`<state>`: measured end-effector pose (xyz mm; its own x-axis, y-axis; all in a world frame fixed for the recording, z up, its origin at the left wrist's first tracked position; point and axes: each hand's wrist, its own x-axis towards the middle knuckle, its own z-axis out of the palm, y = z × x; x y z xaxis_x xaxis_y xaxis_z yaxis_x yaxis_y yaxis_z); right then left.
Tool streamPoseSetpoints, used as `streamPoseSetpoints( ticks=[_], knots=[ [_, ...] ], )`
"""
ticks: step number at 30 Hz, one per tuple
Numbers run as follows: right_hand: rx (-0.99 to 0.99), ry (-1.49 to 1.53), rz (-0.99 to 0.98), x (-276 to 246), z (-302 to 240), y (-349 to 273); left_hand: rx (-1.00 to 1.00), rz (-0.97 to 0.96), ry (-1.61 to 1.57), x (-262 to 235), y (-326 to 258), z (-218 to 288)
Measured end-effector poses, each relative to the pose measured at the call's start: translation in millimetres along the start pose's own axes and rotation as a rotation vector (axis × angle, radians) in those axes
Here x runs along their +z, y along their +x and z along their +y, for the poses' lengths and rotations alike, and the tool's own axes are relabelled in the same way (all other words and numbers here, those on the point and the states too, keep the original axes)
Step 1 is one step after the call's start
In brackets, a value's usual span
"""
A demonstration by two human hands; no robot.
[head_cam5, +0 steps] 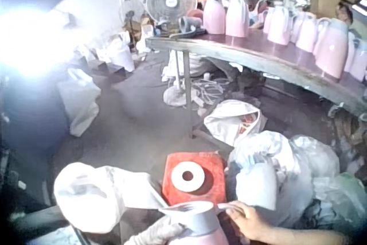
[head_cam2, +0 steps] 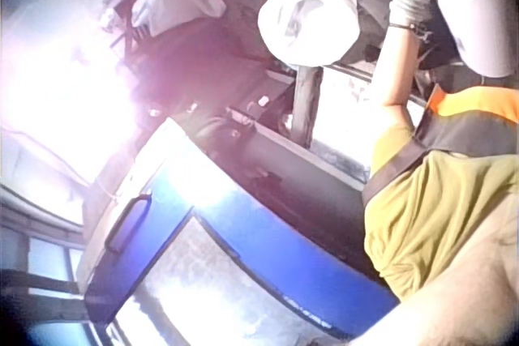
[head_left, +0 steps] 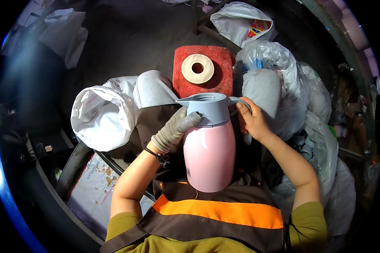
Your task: The person assembles plastic kettles by placing a top lid component onto a pink kettle body, securing a circular seal, and then placing the assembled units into a white bag.
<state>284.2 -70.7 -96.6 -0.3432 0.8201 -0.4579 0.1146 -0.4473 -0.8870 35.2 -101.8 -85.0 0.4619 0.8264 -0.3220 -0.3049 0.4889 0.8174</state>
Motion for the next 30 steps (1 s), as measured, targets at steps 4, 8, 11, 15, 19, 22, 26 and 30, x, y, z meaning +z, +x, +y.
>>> streamPoseSetpoints(
  ticks=[4,8,11,15,19,22,26,30],
  knots=[
    [0.009,-0.004,-0.061,3.1,-5.2,5.1,-0.168,0.194,-0.424,-7.2,10.6,22.0],
    [0.023,0.006,-0.067,0.2,-1.8,5.8,0.059,0.092,0.332,-2.1,22.1,49.9],
    [-0.003,0.018,-0.135,-5.1,-2.5,-1.5,0.007,0.034,0.489,-9.1,20.2,50.9],
    [-0.033,-0.287,-0.361,-22.9,-36.8,10.5,0.134,-0.063,0.645,-13.1,20.7,48.3],
    [-0.237,-0.641,-0.637,-9.6,-79.5,30.2,0.086,-0.026,0.508,-3.0,15.6,49.9],
    [-0.241,-0.707,-0.753,1.5,-90.3,40.6,0.089,-0.063,0.583,-2.5,15.2,50.2],
    [-0.146,-0.801,-0.830,15.3,-101.0,50.3,0.114,-0.056,0.624,-6.8,9.7,50.5],
    [-0.156,-0.772,-0.824,19.1,-103.7,43.9,0.230,0.011,0.677,-1.8,5.9,47.4]
  ],
)
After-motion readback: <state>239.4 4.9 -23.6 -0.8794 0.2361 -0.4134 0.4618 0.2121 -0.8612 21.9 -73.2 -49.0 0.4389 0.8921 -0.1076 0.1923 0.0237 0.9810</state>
